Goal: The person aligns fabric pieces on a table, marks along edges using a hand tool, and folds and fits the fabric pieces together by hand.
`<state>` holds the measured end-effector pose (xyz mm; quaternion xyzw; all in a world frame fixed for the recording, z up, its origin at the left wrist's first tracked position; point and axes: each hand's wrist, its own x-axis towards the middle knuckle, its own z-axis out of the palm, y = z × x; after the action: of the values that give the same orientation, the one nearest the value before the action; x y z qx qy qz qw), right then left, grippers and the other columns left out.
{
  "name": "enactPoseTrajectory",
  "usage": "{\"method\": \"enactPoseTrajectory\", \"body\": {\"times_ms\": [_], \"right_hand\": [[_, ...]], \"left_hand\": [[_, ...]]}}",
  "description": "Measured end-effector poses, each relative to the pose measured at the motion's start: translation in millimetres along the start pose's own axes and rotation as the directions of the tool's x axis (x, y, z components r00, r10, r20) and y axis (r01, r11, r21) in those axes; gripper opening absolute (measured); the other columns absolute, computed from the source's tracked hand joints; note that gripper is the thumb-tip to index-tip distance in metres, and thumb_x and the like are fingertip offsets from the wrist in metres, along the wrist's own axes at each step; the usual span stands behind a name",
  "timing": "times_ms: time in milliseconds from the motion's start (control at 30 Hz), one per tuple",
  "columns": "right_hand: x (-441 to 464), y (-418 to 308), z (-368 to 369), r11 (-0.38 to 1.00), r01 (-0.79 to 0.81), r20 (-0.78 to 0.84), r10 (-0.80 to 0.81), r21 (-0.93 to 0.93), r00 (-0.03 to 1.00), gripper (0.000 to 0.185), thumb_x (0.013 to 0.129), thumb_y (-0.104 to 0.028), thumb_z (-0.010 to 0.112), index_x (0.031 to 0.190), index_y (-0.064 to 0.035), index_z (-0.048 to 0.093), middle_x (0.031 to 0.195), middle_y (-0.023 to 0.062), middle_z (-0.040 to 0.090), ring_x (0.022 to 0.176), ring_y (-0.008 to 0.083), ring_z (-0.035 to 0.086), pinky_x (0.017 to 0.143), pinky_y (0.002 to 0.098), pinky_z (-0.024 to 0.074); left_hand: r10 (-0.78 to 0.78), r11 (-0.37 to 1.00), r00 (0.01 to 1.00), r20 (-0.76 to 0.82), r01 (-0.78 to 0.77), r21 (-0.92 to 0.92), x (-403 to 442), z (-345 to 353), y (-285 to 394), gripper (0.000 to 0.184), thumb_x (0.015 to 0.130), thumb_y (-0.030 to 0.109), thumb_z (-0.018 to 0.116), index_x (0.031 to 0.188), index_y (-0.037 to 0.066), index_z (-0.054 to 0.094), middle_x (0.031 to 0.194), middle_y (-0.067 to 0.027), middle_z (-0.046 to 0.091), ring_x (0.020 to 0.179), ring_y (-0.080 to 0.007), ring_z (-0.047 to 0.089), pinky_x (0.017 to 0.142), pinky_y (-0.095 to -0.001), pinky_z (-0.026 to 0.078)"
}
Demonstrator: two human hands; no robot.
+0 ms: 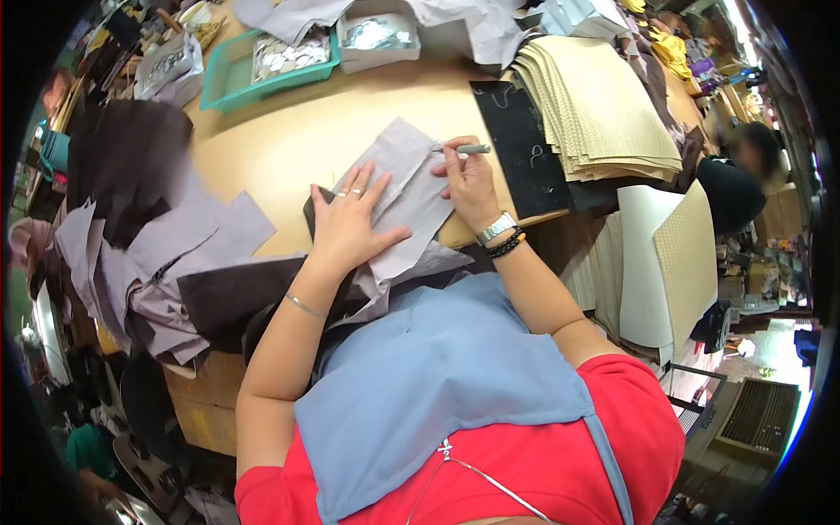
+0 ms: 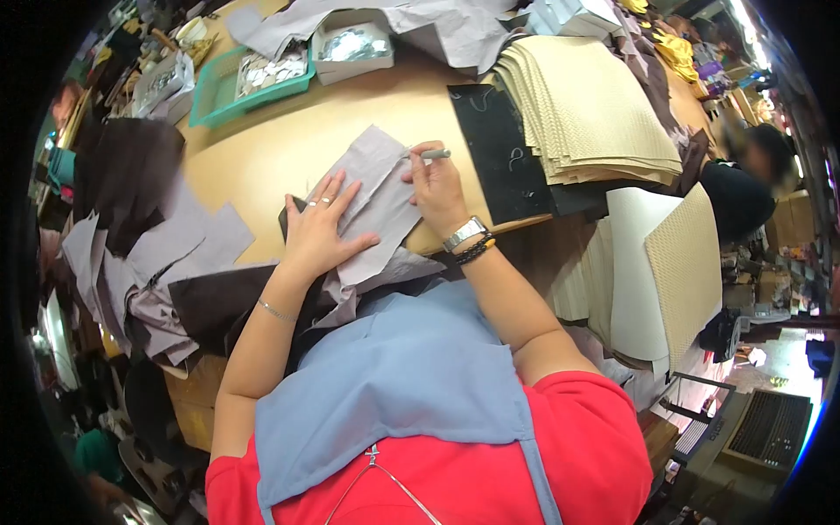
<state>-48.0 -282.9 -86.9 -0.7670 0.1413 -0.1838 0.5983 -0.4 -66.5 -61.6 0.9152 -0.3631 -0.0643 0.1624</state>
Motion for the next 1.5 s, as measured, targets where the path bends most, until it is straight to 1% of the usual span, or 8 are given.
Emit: {"method": "enactPoseTrajectory", "body": {"times_ms": [167, 300, 433, 467, 633, 933, 1133, 1500], "right_hand": [[11.6, 6.2, -2.0, 0.999, 0.033, -0.065, -0.032, 0.014, 0.997, 0.013, 0.102, -0.017, 0.053, 0.111, -0.0083, 0.05, 0.091, 0.0015, 0.057, 0.074, 0.0097, 0.068, 0.044, 0.0199, 0.0517], [23.9, 1.2, -11.9, 1.0, -0.025, -0.092, 0.023, -0.018, 0.995, 0.013, 0.102, -0.017, 0.053, 0.111, -0.0084, 0.05, 0.098, 0.0043, 0.058, 0.075, 0.0113, 0.069, 0.049, 0.0207, 0.0549], [32.8, 4.6, -18.5, 0.956, 0.006, -0.164, 0.044, 0.292, 0.985, 0.015, 0.1, -0.016, 0.058, 0.11, -0.0093, 0.049, 0.099, 0.0047, 0.06, 0.079, 0.014, 0.07, 0.053, 0.0217, 0.0563], [30.2, 4.3, -20.3, 0.949, 0.038, -0.159, 0.013, 0.314, 0.987, 0.022, 0.099, -0.017, 0.059, 0.114, -0.0097, 0.046, 0.101, 0.0059, 0.061, 0.082, 0.0156, 0.071, 0.056, 0.0231, 0.0579], [0.2, -16.5, -14.2, 0.894, -0.171, 0.086, 0.149, 0.415, 0.985, 0.022, 0.1, -0.018, 0.058, 0.114, -0.0102, 0.043, 0.105, 0.0082, 0.064, 0.088, 0.0165, 0.07, 0.06, 0.0249, 0.0595], [-14.7, 0.4, -3.2, 0.903, -0.218, 0.212, 0.146, 0.372, 0.966, 0.016, 0.101, -0.019, 0.057, 0.11, -0.0112, 0.046, 0.102, 0.0054, 0.064, 0.085, 0.0124, 0.069, 0.064, 0.0229, 0.0584], [-15.7, -0.9, -1.6, 0.876, -0.187, 0.12, 0.149, 0.444, 0.982, 0.02, 0.103, -0.02, 0.054, 0.116, -0.0132, 0.04, 0.107, 0.0043, 0.06, 0.084, 0.0139, 0.07, 0.064, 0.0247, 0.0598], [-12.8, 5.5, 0.2, 0.885, -0.188, 0.114, 0.154, 0.425, 0.981, 0.02, 0.103, -0.022, 0.053, 0.115, -0.0142, 0.039, 0.106, 0.0029, 0.057, 0.083, 0.0133, 0.069, 0.062, 0.0238, 0.0594]], "left_hand": [[0.022, 0.999, 1.0, -0.005, -0.022, 0.028, 0.5, 0.3, -0.3, 0.092, 0.071, 0.066, 0.071, 0.146, 0.019, 0.046, 0.158, -0.0103, 0.034, 0.147, -0.0255, 0.029, 0.108, -0.0757, 0.014], [0.042, 0.998, 0.999, -0.007, -0.042, 0.052, 1.8, -0.2, -0.9, 0.092, 0.072, 0.068, 0.068, 0.147, 0.019, 0.045, 0.158, -0.0114, 0.034, 0.146, -0.0261, 0.03, 0.108, -0.0757, 0.014], [0.044, 0.997, 0.999, -0.001, -0.044, 0.066, 0.2, -2.3, -0.9, 0.091, 0.072, 0.066, 0.069, 0.145, 0.018, 0.046, 0.157, -0.012, 0.035, 0.146, -0.0266, 0.031, 0.107, -0.0762, 0.014], [0.045, 0.996, 0.999, 0.016, -0.046, 0.081, 2.2, -4.4, -0.1, 0.09, 0.072, 0.066, 0.069, 0.145, 0.018, 0.047, 0.156, -0.0121, 0.036, 0.146, -0.0268, 0.031, 0.107, -0.0765, 0.014], [0.059, 0.996, 0.997, 0.046, -0.062, 0.068, 26.0, -4.0, 0.4, 0.09, 0.068, 0.069, 0.071, 0.142, 0.023, 0.051, 0.156, -0.0105, 0.037, 0.146, -0.028, 0.031, 0.107, -0.0782, 0.012], [0.05, 0.996, 0.997, 0.059, -0.054, 0.069, 33.8, -0.6, 0.1, 0.099, 0.06, 0.075, 0.072, 0.145, 0.029, 0.048, 0.16, -0.0081, 0.03, 0.148, -0.0281, 0.027, 0.105, -0.0808, 0.012], [0.055, 0.994, 0.997, 0.056, -0.06, 0.09, 33.2, 0.3, 0.4, 0.1, 0.061, 0.076, 0.071, 0.146, 0.029, 0.047, 0.16, -0.0087, 0.03, 0.148, -0.0285, 0.027, 0.105, -0.0803, 0.013], [0.06, 0.994, 0.997, 0.055, -0.065, 0.085, 33.6, 1.6, -1.3, 0.101, 0.061, 0.077, 0.07, 0.146, 0.029, 0.046, 0.16, -0.0097, 0.03, 0.148, -0.029, 0.027, 0.106, -0.0788, 0.013]]}}
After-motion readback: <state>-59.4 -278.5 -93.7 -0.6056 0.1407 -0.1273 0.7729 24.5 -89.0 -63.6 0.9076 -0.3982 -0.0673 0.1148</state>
